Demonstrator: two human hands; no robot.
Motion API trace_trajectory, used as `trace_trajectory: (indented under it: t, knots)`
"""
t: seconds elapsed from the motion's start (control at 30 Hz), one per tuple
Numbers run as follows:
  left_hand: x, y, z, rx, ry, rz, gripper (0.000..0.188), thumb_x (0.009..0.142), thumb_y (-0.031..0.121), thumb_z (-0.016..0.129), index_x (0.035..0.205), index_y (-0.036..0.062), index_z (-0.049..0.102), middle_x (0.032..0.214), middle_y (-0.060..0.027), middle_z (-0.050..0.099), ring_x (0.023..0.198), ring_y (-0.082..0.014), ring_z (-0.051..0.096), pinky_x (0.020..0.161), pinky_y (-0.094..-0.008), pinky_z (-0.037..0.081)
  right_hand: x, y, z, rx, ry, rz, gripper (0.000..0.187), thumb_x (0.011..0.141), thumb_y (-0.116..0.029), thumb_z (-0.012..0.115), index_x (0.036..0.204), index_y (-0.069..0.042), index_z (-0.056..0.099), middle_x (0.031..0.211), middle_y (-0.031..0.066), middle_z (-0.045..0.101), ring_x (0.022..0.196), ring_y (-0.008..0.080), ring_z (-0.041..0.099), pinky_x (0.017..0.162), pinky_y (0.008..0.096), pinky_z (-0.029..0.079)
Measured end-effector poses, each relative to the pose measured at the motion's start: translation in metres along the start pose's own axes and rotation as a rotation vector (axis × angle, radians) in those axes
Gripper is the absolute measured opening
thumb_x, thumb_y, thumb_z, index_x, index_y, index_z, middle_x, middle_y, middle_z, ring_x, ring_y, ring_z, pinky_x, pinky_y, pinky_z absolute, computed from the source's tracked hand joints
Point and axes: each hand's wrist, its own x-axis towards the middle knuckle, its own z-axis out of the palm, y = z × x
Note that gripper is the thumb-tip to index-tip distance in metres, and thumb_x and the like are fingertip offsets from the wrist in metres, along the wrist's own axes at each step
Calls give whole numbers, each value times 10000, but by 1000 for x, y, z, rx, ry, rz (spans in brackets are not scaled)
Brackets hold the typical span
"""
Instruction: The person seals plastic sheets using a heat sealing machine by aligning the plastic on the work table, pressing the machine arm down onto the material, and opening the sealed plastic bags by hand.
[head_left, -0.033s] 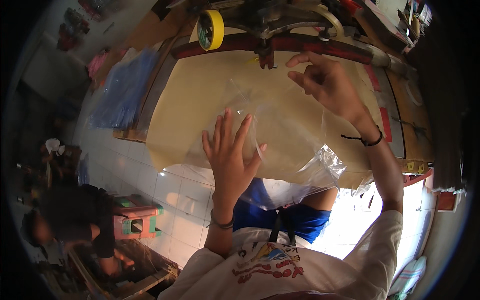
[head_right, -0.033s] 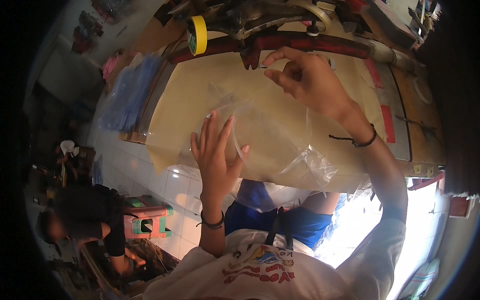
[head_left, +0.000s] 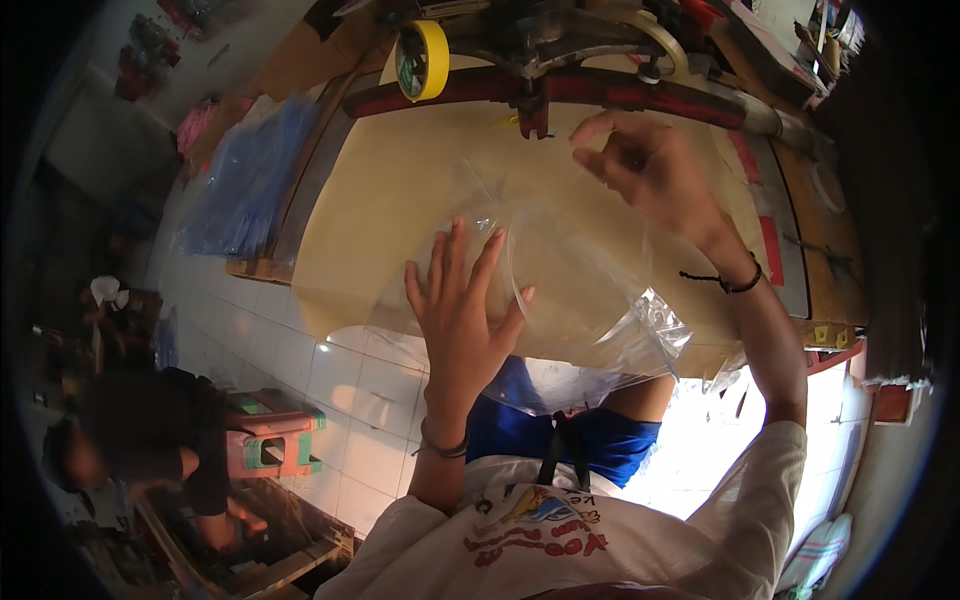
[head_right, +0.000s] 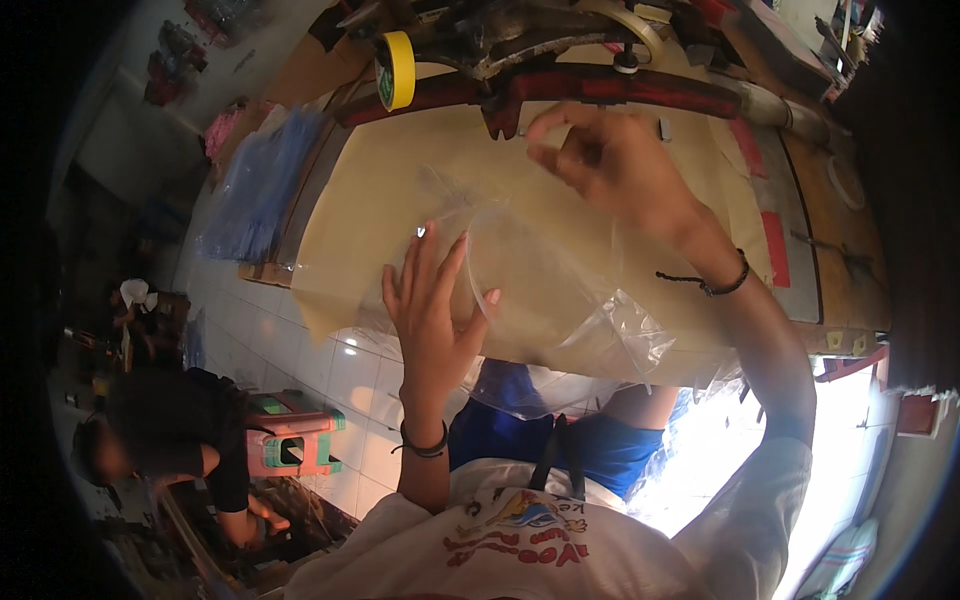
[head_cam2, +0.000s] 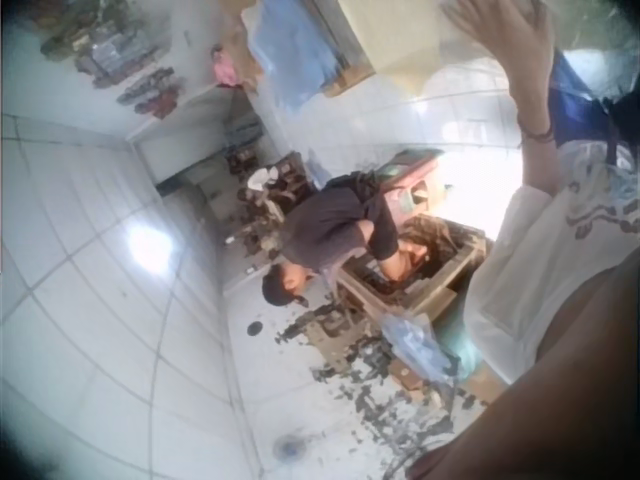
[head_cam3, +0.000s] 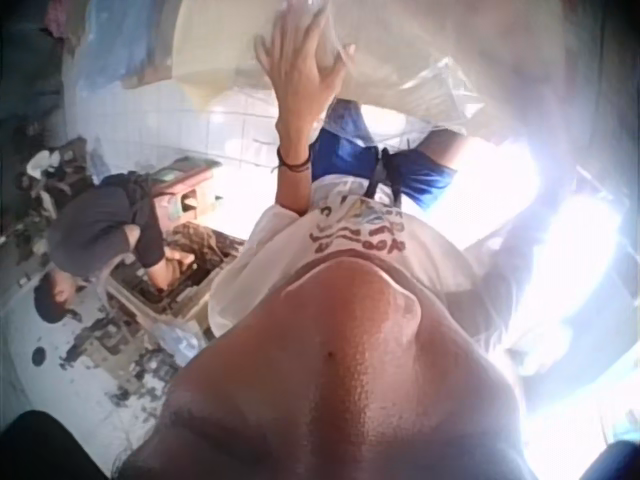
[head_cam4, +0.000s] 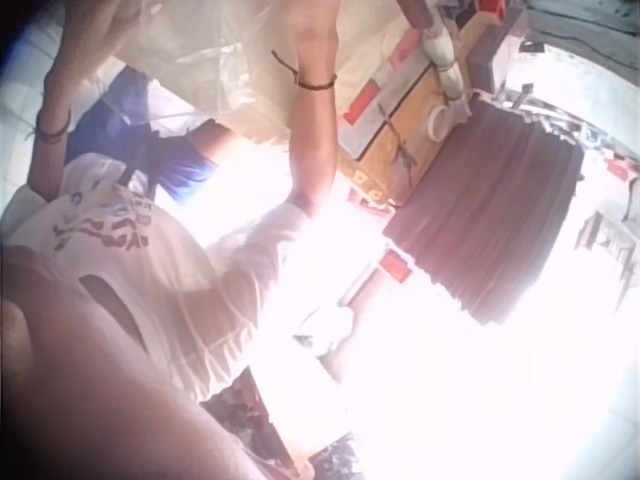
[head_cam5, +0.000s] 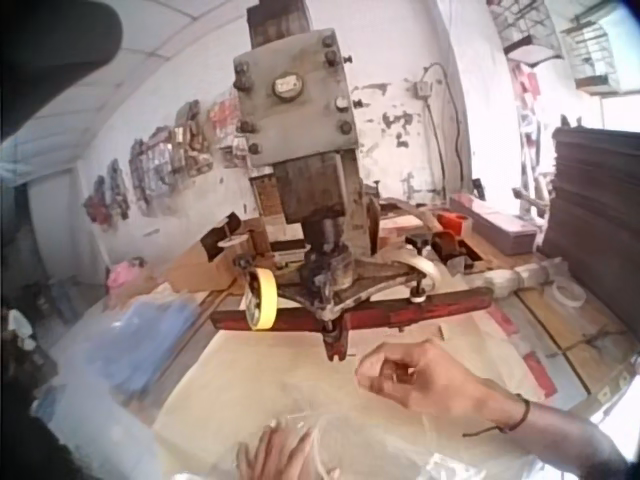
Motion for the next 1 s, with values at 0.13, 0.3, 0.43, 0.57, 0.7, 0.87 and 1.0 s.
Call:
trace_trajectory:
  t: [0.13,0.3,0.43,0.57,0.7,0.87,1.0]
  knots:
    - [9,17,-5,-43,74,-25,518,847,323,756,1327,182,620,1415,-151,534,1347,-360,472,1105,-638,241,-1,11,2,173,-195,-147,143,947,-160,704,1060,-74,720,764,14,668,644,50,485,584,263,410]
    - [38,17,1,-203,55,173,301,827,241,773,1091,140,669,1069,-59,635,1020,-257,589,866,-468,374,-9,-13,0,1,-407,-101,325,896,-256,761,1128,-33,714,929,29,712,825,137,628,703,277,476]
    - [54,20,12,-306,-46,165,276,821,281,784,975,103,640,835,-43,611,766,-255,594,724,-402,380,-18,-3,7,-384,-385,-282,489,845,-430,778,1140,-44,716,1061,79,714,983,274,683,802,388,525]
    - [57,24,21,-186,-20,154,303,809,289,778,894,72,585,807,-69,587,755,-280,588,725,-415,383,-18,-1,9,-388,-410,-237,651,831,-621,711,1113,-35,721,1103,152,700,1025,339,677,864,437,530]
    - [55,22,21,-147,-51,127,261,790,223,745,890,61,566,834,-92,594,782,-296,594,733,-422,389,-15,-3,19,-316,-416,-173,633,849,-629,680,1052,-29,697,1018,157,668,981,350,656,842,438,530]
    - [55,24,19,-84,-72,94,208,755,148,678,870,53,533,827,-117,569,816,-326,590,746,-437,401,-25,-9,32,-326,-360,-235,614,856,-639,668,938,-30,668,954,129,625,944,339,643,798,447,532]
    - [53,29,24,-79,-70,105,199,762,145,666,866,50,526,821,-119,563,805,-328,587,747,-432,404,-30,-6,35,-418,-257,-287,430,870,-450,693,939,-26,686,947,130,637,920,343,640,759,451,535]
